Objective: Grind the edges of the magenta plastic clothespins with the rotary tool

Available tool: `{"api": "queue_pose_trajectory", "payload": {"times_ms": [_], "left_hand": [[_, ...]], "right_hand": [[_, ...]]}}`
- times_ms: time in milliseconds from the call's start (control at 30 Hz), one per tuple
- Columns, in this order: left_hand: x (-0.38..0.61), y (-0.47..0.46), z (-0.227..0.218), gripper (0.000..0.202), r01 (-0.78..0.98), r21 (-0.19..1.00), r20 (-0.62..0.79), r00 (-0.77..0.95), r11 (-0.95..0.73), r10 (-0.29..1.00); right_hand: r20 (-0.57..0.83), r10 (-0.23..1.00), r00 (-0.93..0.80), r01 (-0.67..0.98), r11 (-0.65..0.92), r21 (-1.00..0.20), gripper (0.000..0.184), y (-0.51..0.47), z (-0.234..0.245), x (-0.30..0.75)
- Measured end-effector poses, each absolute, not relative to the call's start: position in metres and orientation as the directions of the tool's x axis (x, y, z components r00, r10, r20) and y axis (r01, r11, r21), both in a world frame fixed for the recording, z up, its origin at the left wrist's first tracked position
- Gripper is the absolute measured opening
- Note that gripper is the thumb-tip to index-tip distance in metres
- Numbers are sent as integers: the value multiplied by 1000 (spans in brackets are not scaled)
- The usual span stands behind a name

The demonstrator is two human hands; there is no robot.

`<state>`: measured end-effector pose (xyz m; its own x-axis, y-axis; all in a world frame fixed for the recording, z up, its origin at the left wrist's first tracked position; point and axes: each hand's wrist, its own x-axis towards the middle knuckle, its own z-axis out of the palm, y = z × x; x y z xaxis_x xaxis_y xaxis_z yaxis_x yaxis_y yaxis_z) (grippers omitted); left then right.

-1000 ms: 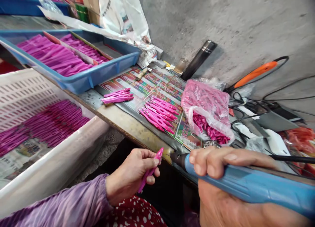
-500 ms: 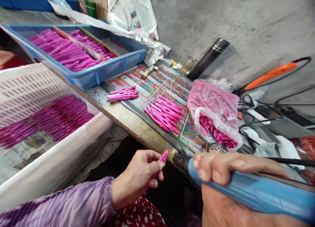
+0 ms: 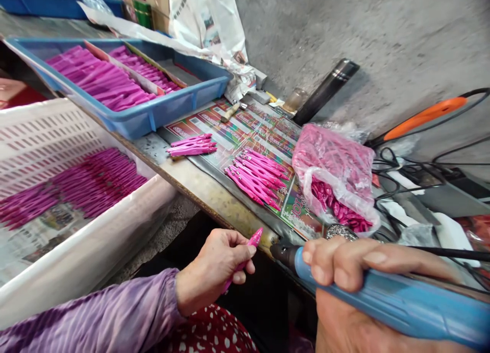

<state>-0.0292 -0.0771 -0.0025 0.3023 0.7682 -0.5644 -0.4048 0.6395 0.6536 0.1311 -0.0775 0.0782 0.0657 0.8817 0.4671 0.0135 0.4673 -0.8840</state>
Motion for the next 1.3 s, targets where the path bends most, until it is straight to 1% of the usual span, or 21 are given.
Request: {"api": "queue_pose_trajectory", "payload": {"times_ms": [167,333,533,667,733,833,900,967,1033,1067,1100,1167,1200,1233,1300], "left_hand": [[-27,-77,4,34,-383,637,-608,283,668,742],[-27,-76,8,28,-399,629,-612,275,667,741],[-28,-76,10,35,-414,614,-613,287,672,737],[-27,-76,5,32,-429,618,-599,286,659,748],[-26,-77,2,29,-435,614,-603,279,658,747],[-24,-76,1,25,-442,607,-614,266,660,743],[-23,-76,2,23,-443,608,-617,259,659,743],[-23,-77,5,21,-443,608,-619,254,658,743],[-23,-77,7,20,-448,606,-621,249,657,743],[-22,-77,8,20,-450,602,-624,249,659,740],[-22,-77,9,19,-451,598,-628,250,662,737],[-22,-77,10,19,-450,589,-638,250,671,728],[-22,-77,11,19,-448,587,-643,250,675,724],[-22,-76,11,19,-445,586,-646,249,678,722],[-23,-75,12,22,-437,589,-649,245,680,720]], "right_hand": [[451,890,60,-15,453,-892,32,-76,76,130],[443,896,27,-31,444,-896,34,-74,73,131],[430,902,28,-27,431,-902,36,-72,71,134],[425,904,39,-29,427,-904,34,-73,71,134],[427,904,-3,-48,426,-903,31,-71,73,132],[445,886,-128,-115,433,-894,31,-65,78,126],[454,878,-150,-156,432,-888,30,-61,82,121],[440,887,-142,-164,417,-894,25,-57,85,116],[421,881,-216,-132,401,-907,22,-53,86,115],[438,875,-207,-129,420,-898,23,-52,85,115],[448,871,-201,-125,431,-894,29,-51,84,116],[472,875,-108,-109,461,-880,44,-51,81,118],[475,877,-73,-99,468,-878,49,-51,79,119],[473,879,-55,-92,467,-879,50,-52,79,119],[459,884,-89,-98,451,-887,43,-56,79,118]]}}
